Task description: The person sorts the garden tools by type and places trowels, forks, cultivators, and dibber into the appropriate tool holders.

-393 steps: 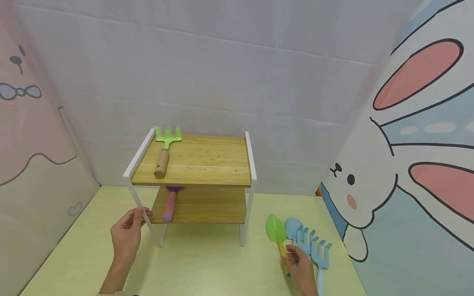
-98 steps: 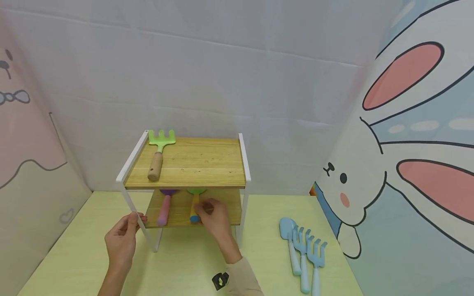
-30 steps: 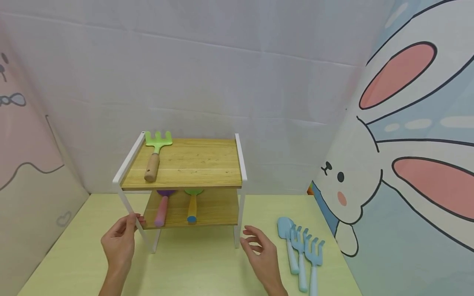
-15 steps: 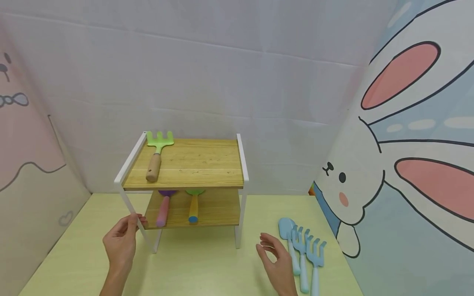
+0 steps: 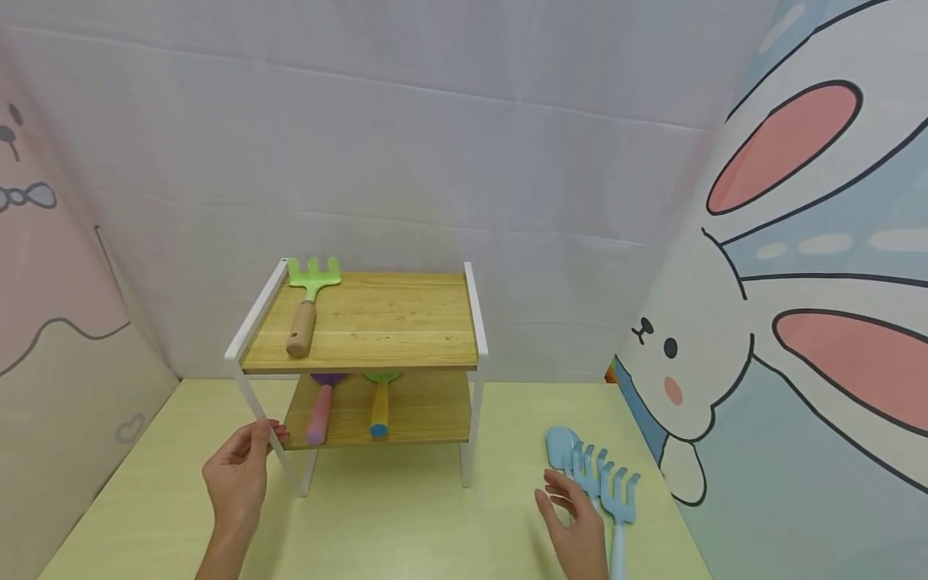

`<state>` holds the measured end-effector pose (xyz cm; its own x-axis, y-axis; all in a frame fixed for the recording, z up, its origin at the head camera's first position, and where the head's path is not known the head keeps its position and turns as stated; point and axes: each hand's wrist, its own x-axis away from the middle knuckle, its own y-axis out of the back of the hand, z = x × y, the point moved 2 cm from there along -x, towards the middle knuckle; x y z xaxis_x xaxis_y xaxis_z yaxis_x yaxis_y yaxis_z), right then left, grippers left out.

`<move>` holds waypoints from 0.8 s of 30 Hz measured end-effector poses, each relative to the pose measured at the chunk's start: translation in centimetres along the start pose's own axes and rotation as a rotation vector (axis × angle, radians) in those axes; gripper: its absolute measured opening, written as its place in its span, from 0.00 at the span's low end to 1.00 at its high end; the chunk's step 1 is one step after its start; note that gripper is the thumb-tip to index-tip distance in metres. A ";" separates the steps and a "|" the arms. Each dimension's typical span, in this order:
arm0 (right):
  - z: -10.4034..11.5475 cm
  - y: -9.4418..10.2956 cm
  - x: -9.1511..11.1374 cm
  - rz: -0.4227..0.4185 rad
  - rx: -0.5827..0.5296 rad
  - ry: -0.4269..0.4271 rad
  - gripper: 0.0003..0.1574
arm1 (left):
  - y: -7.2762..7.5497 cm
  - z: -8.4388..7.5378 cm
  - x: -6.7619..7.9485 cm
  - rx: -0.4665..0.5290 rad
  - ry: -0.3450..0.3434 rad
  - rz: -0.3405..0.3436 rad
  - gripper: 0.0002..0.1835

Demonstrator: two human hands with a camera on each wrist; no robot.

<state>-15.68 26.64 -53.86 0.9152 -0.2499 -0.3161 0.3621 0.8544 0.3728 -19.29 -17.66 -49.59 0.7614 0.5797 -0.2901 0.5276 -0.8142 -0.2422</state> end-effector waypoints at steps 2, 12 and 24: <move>-0.5 0.4 0.0 -0.014 0.019 -0.025 0.19 | 0.0 0.0 0.0 -0.007 0.003 0.002 0.12; -2.8 2.3 0.4 -0.070 0.124 -0.132 0.22 | -0.2 -0.1 0.1 -0.014 0.005 0.008 0.11; -5.3 4.8 0.8 -0.139 0.222 -0.252 0.24 | -0.1 -0.2 0.0 -0.031 -0.008 0.008 0.11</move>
<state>-14.11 32.93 -56.92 0.8594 -0.4847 -0.1628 0.4905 0.6914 0.5304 -19.29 -17.60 -49.42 0.7624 0.5737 -0.2993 0.5334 -0.8191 -0.2112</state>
